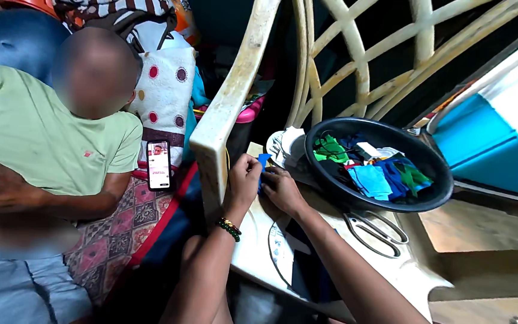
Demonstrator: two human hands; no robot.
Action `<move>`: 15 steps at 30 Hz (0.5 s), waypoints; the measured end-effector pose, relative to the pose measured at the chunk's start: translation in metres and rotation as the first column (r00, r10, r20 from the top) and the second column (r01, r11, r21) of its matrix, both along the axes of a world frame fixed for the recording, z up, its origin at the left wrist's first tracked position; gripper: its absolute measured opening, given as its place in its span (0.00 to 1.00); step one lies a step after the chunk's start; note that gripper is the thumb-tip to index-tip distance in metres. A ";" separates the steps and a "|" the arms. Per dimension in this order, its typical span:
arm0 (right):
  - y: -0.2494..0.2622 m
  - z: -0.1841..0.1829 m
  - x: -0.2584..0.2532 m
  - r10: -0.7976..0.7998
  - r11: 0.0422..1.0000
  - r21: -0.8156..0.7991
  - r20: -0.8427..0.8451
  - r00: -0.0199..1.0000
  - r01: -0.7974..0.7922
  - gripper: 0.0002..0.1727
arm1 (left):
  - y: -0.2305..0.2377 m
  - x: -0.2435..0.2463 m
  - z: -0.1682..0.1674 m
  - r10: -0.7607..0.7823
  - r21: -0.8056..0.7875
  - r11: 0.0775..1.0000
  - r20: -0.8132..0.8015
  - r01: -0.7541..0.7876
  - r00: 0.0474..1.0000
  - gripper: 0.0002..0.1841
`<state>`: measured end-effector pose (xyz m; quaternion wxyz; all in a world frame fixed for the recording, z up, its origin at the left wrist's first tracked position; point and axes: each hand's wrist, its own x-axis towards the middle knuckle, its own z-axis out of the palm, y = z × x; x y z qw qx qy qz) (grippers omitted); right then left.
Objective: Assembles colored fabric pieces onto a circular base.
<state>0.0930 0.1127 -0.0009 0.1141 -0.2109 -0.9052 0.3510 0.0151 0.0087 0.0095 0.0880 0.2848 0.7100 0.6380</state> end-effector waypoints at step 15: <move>-0.034 0.019 0.101 -0.227 0.477 -0.863 -0.305 0.925 -0.167 0.11 | -0.059 0.029 0.010 -0.682 0.123 0.708 0.376 0.695 0.628 0.07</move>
